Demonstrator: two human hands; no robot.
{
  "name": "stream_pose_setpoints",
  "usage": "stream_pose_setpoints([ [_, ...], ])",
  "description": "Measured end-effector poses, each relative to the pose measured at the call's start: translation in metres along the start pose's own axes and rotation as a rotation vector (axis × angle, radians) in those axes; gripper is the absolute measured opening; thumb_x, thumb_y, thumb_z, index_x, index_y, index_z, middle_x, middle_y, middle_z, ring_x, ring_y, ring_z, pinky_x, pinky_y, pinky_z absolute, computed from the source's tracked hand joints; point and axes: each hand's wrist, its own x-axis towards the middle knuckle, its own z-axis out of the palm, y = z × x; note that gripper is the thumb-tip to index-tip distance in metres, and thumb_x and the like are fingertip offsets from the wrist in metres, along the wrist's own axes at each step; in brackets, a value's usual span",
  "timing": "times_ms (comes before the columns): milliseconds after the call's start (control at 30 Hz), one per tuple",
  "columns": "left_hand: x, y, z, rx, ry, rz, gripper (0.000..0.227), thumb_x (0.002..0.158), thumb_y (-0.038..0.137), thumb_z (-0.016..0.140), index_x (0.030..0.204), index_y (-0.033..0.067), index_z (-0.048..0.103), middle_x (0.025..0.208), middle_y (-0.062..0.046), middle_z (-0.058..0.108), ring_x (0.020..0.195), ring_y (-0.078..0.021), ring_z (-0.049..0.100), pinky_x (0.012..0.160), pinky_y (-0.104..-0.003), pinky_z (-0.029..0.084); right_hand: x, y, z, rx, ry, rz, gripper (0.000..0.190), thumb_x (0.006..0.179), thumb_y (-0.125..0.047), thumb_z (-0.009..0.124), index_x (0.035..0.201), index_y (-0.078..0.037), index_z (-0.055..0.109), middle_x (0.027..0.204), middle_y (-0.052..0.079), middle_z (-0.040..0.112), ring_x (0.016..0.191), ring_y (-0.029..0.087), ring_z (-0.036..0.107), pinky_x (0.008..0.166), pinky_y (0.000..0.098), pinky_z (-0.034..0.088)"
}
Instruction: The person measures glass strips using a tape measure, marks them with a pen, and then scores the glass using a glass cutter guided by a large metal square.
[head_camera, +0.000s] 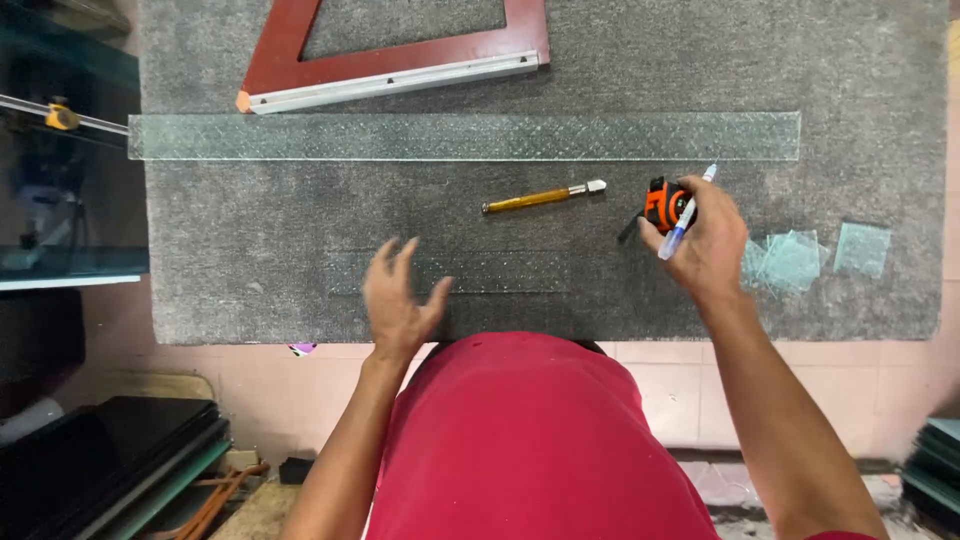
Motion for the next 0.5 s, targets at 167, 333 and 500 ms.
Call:
stream_pose_setpoints([
  [167, -0.007, 0.076, -0.022, -0.713, -0.302, 0.198, 0.093, 0.094, 0.044, 0.088, 0.171, 0.0088, 0.048, 0.156, -0.029, 0.058, 0.150, -0.0531, 0.053, 0.125, -0.065, 0.042, -0.037, -0.156, -0.007, 0.342, 0.015, 0.222, 0.064, 0.086, -0.033, 0.104, 0.133, -0.006, 0.071, 0.118, 0.023, 0.078, 0.110, 0.047, 0.076, 0.095, 0.0561, 0.059],
  [333, -0.057, 0.027, 0.051, -1.397, -0.797, -0.387, 0.086, 0.111, 0.041, 0.062, 0.183, 0.0187, 0.022, 0.141, -0.021, 0.055, 0.116, -0.0321, 0.072, 0.095, -0.044, 0.069, -0.093, -0.246, 0.040, 0.459, -0.152, 0.238, 0.059, 0.083, -0.032, 0.099, 0.131, -0.012, 0.071, 0.097, 0.015, 0.076, 0.100, 0.040, 0.079, 0.088, 0.0521, 0.063],
  [500, -0.071, 0.004, 0.004, -1.134, -0.733, -0.368, 0.070, 0.097, 0.039, 0.079, 0.162, 0.0180, 0.063, 0.124, -0.021, 0.069, 0.090, -0.0269, 0.073, 0.062, -0.037, 0.064, -0.123, -0.275, 0.025, 0.586, -0.278, 0.298, 0.058, 0.087, -0.032, 0.097, 0.136, -0.012, 0.073, 0.111, 0.014, 0.081, 0.108, 0.037, 0.081, 0.095, 0.0484, 0.065],
])
